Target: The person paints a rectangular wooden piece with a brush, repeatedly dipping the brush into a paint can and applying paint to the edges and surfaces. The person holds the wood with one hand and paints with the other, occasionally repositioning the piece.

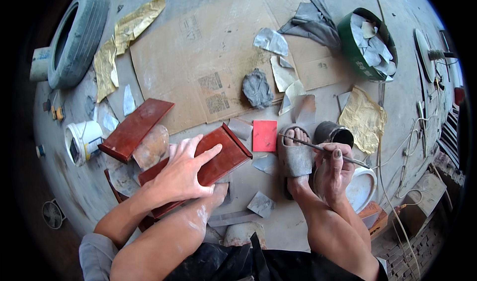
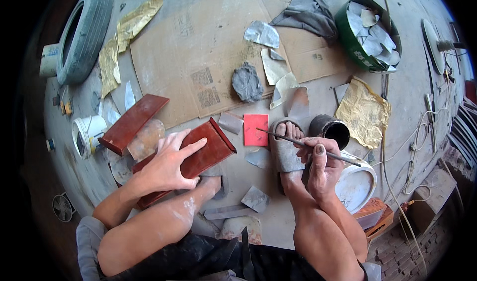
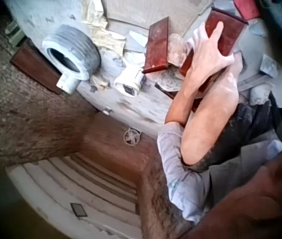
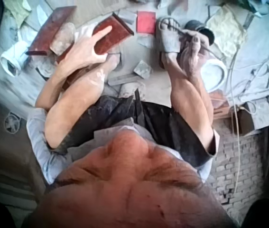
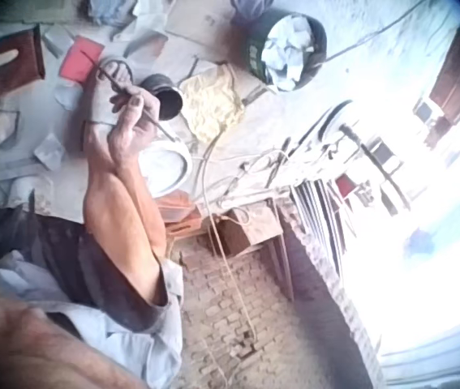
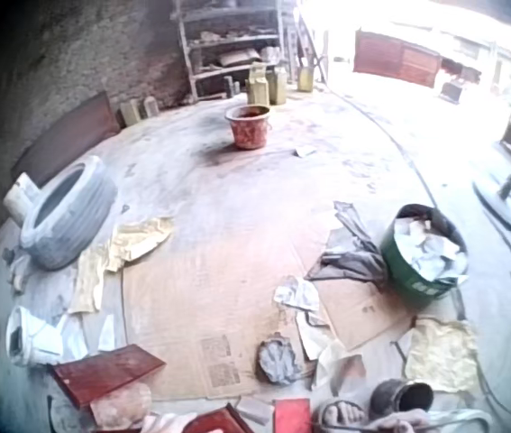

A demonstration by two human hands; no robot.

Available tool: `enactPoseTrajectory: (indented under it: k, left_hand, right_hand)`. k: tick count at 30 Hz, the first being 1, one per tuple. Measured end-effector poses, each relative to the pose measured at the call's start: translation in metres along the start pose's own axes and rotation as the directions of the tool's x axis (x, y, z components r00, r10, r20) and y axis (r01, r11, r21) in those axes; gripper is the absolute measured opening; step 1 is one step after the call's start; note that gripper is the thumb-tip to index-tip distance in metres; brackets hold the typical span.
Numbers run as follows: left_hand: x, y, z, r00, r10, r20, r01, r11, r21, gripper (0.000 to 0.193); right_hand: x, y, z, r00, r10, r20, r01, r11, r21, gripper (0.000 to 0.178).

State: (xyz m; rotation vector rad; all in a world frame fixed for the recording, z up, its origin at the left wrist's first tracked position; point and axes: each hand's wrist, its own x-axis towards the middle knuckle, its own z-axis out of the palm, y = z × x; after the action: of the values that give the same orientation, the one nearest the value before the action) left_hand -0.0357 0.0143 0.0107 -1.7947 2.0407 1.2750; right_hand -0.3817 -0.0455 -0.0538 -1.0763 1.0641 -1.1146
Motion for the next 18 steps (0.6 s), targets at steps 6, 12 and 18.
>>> enactPoseTrajectory:
  k: [6, 12, 18]
  left_hand:
    - [0.003, 0.002, 0.002, 0.995, -0.007, -0.095, -0.005, 0.991, -0.131, 0.100]
    - [0.007, 0.010, -0.005, 0.966, 0.071, -0.248, -0.106, 0.986, -0.129, 0.108]
    - [0.009, 0.001, -0.022, 0.961, 0.093, -0.261, -0.198, 0.889, -0.413, 0.112]
  right_hand:
    - [-0.004, 0.003, 0.003, 0.986, 0.070, -0.154, -0.056, 0.994, 0.090, 0.020]
    - [-0.001, 0.002, 0.002, 0.978, 0.130, -0.166, -0.107, 0.984, 0.141, 0.024]
    - [0.002, 0.001, -0.004, 0.985, 0.115, -0.127, -0.106, 0.992, 0.074, 0.028]
